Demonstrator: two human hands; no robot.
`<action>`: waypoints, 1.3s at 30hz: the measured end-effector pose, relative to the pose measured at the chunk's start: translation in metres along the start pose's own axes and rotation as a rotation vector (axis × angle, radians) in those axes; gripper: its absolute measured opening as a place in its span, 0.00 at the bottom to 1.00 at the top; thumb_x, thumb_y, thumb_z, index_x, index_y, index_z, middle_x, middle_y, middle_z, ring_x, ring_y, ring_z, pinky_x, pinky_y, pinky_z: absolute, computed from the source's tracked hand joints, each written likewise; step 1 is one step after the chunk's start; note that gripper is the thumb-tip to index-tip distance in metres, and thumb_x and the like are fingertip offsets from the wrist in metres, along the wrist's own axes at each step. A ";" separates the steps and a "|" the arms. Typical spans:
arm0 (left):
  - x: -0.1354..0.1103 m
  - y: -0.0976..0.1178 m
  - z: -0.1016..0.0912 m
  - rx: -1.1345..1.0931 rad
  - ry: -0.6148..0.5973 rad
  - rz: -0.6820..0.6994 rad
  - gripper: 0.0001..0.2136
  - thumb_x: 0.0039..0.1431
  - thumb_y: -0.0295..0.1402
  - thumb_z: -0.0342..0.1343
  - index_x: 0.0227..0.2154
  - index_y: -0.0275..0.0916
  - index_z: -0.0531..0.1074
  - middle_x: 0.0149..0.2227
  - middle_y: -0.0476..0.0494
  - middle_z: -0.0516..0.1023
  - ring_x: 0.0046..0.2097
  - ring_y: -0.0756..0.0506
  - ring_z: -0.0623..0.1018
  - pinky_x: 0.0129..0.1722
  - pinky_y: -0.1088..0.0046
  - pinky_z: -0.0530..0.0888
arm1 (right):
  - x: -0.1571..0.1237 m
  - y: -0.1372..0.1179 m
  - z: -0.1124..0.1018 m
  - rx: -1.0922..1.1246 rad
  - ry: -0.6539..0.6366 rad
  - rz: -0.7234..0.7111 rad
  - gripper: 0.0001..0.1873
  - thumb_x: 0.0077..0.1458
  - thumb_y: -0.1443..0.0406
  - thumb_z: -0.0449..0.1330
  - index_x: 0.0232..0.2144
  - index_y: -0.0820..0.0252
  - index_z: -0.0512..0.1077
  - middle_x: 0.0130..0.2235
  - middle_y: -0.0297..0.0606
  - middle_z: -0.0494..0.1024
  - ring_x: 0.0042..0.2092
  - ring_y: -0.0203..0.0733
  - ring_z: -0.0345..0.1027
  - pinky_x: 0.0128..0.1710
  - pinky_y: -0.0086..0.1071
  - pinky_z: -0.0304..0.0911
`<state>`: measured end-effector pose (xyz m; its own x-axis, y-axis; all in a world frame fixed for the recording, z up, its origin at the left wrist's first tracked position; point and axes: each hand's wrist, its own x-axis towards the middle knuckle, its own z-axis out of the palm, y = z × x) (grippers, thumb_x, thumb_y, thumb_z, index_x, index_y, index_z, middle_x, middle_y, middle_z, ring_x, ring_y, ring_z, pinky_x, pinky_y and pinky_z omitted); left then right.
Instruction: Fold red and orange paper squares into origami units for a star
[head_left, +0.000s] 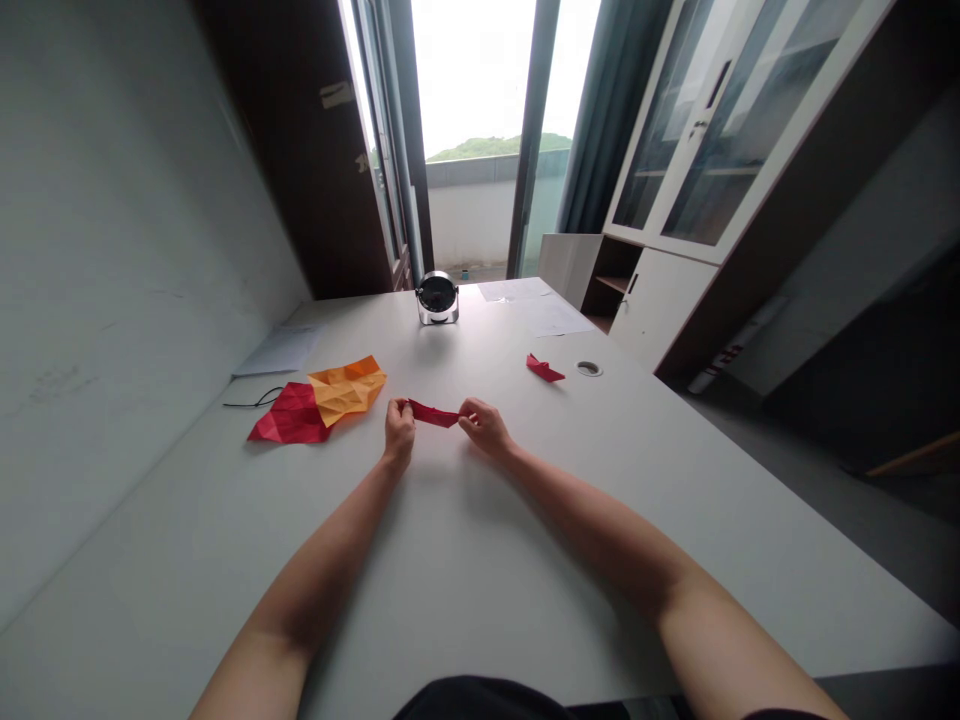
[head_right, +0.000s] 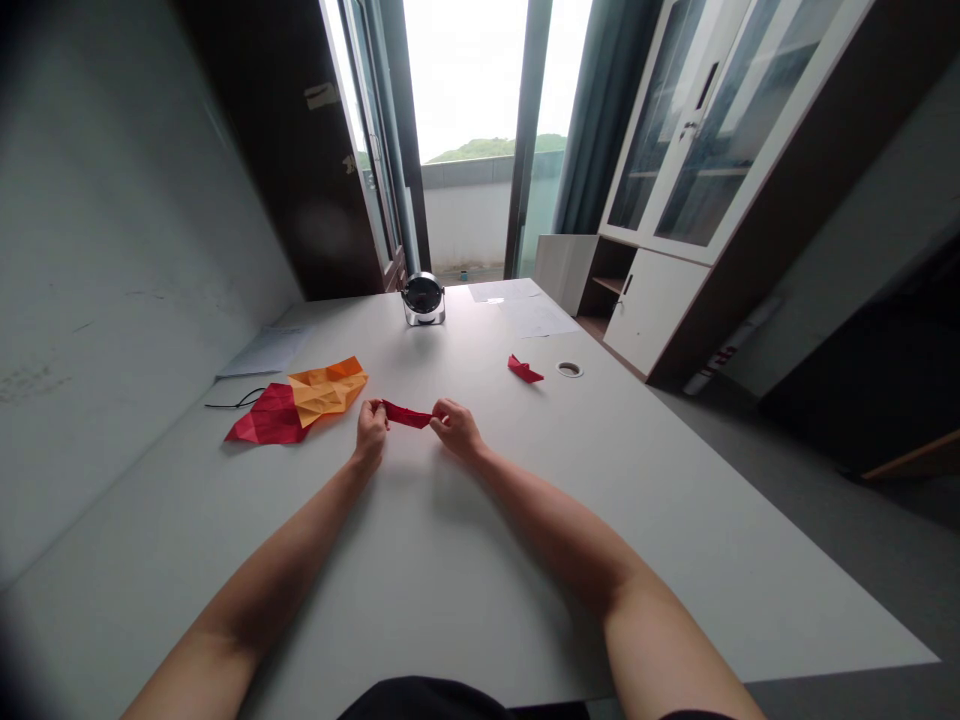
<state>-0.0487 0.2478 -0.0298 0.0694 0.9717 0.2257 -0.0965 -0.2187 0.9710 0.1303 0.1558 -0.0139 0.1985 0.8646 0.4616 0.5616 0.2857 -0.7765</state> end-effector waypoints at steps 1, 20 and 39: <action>0.001 -0.001 0.000 -0.014 0.012 -0.013 0.05 0.63 0.36 0.51 0.36 0.41 0.64 0.24 0.53 0.65 0.23 0.52 0.67 0.25 0.76 0.67 | 0.000 -0.001 -0.001 -0.040 -0.010 -0.010 0.03 0.50 0.69 0.54 0.26 0.58 0.67 0.31 0.32 0.72 0.30 0.34 0.63 0.31 0.27 0.59; -0.021 0.027 0.010 0.073 -0.214 0.112 0.04 0.63 0.35 0.50 0.36 0.40 0.64 0.27 0.52 0.71 0.25 0.51 0.73 0.30 0.74 0.70 | -0.005 -0.015 -0.003 -0.459 -0.177 -0.072 0.11 0.64 0.57 0.57 0.35 0.55 0.76 0.35 0.39 0.78 0.37 0.42 0.67 0.36 0.30 0.56; -0.018 0.021 0.008 0.008 -0.358 0.030 0.13 0.58 0.43 0.56 0.31 0.37 0.73 0.27 0.47 0.76 0.28 0.48 0.77 0.33 0.71 0.75 | -0.008 -0.016 -0.005 -0.467 -0.198 -0.132 0.13 0.67 0.59 0.52 0.36 0.55 0.73 0.34 0.37 0.78 0.33 0.39 0.67 0.31 0.29 0.50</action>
<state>-0.0435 0.2252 -0.0126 0.4099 0.8724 0.2662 -0.0959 -0.2490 0.9637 0.1240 0.1423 -0.0033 -0.0287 0.9080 0.4180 0.8786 0.2223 -0.4226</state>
